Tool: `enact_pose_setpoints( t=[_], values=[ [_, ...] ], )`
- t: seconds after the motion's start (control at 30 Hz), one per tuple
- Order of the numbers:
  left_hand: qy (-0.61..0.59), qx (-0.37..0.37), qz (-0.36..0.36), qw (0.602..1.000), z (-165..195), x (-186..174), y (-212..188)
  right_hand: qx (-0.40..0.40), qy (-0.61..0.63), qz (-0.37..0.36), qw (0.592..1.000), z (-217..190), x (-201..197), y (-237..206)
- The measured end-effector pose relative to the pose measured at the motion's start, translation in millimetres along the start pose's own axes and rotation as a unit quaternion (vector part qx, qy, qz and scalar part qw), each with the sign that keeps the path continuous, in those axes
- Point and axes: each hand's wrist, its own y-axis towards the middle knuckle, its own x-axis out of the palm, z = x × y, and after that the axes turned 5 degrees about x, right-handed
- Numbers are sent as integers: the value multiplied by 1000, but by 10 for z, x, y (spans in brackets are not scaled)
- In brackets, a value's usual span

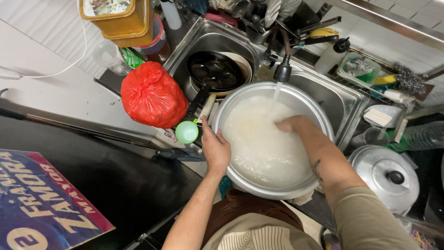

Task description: The person washes a large batch of rice in a big pot at a stainless steel sink. They run tap water into the pot, rub and agitate the rice by hand, tilt the pot to drain the cloudy water, and repeat rinsing cycles, finally leveling the wet rice in the pot.

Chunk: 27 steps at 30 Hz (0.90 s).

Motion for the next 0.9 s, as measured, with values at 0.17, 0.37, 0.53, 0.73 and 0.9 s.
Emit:
enact_pose_setpoints(
  t=[0.17,0.37,0.53,0.73,0.9],
  values=[
    [-1,-11,-5,1000,24,-1,-5,22,90,-111,989,-43,411,-76],
    [5,1,5,1000,29,10,-14,1,196,-237,952,-353,896,-277],
    [1,-16,-3,1000,9,13,-9,-24,228,-276,933,-440,1062,-292],
    [10,-19,-12,1000,-7,19,-8,-302,322,-210,872,-460,826,-339],
    [-3,-7,-4,1000,15,25,-14,-170,375,25,911,-546,523,-666]
  ],
)
